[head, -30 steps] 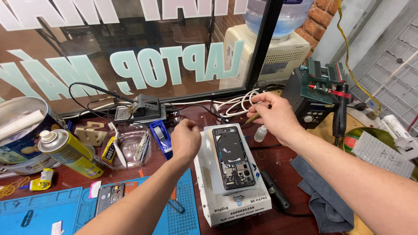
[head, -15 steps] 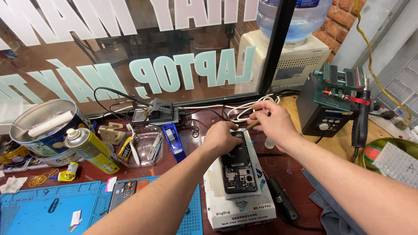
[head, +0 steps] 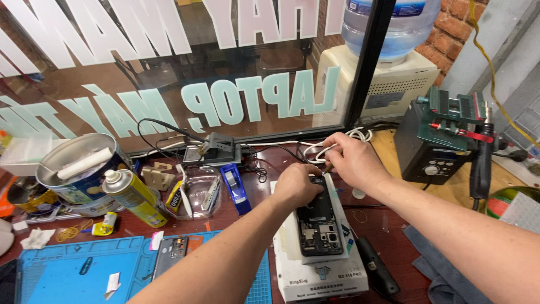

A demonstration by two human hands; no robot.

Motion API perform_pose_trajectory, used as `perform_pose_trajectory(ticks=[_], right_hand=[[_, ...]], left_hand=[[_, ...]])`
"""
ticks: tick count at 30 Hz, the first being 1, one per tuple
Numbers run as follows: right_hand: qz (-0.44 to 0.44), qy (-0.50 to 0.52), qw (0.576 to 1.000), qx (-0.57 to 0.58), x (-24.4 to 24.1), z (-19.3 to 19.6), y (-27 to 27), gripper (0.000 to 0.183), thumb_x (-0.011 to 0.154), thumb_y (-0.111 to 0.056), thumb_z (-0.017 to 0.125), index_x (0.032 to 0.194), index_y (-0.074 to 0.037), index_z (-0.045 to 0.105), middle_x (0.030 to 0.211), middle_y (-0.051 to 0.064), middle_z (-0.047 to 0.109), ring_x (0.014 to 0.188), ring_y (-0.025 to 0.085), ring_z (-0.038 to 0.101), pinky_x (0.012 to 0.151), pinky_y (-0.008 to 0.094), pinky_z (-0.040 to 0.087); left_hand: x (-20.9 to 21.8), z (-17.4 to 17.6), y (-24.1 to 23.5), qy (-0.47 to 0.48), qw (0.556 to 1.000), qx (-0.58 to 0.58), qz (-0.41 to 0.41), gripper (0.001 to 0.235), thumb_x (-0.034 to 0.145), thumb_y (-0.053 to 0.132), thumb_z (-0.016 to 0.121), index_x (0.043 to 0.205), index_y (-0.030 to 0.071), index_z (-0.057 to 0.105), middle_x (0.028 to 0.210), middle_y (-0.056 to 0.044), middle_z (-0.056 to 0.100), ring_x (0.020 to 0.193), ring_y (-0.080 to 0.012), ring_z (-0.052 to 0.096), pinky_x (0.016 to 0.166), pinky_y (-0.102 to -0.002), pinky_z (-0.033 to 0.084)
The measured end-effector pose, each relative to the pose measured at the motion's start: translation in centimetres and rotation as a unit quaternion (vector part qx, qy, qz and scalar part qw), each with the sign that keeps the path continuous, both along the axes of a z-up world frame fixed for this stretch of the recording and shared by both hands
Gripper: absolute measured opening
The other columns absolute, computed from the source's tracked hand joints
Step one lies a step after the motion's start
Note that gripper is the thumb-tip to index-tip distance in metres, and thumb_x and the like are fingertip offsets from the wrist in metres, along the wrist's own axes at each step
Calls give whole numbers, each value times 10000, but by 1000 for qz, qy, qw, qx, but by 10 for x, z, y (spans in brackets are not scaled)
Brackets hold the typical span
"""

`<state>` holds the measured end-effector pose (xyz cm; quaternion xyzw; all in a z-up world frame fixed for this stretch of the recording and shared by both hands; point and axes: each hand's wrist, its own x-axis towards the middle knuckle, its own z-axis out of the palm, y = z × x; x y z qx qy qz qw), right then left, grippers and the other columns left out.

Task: The person uses a screwdriver to remove screws from a disassembled smartphone and then uses a wooden stick to clean or adjust internal components. The work is performed on a cluttered workbench with various tools and parts visible.

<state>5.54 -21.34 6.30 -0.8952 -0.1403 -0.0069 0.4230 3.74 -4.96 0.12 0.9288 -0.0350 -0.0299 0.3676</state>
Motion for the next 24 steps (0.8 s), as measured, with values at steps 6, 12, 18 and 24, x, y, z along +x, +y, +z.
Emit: perform_pose_trajectory(ticks=[6,12,18,24], right_hand=[[-22,-87,955,-281,0,23,10,250,979,-357,627,1091,-163,736,918,122,783,878,318,754,820,464,575],[101,-22,978,-180,9,18,34,404,775,-107,620,1160,-195,708,991,79,802,953,260,764,844,399,587],[93,-2,989,-117,14,10,39,350,846,-55,573,1121,-171,755,1082,63,811,1032,227,774,918,366,582],[105,-5,993,-55,17,6,35,347,828,-29,547,1084,-121,761,1046,77,775,1009,224,738,894,362,602]], left_hand=[[-5,-4,1,-44,999,-2,-1,439,703,255,842,1138,217,796,1069,-169,752,1004,-318,724,903,-403,561],[-6,2,0,3,1000,23,15,461,740,295,851,1191,239,768,1126,-139,733,1068,-313,704,907,-431,557],[-9,9,0,32,999,1,17,461,740,280,832,1196,318,777,1077,-114,758,1027,-303,720,886,-435,561],[-6,9,3,19,1000,-10,8,448,738,263,831,1183,280,778,1043,-123,768,997,-289,731,888,-415,565]])
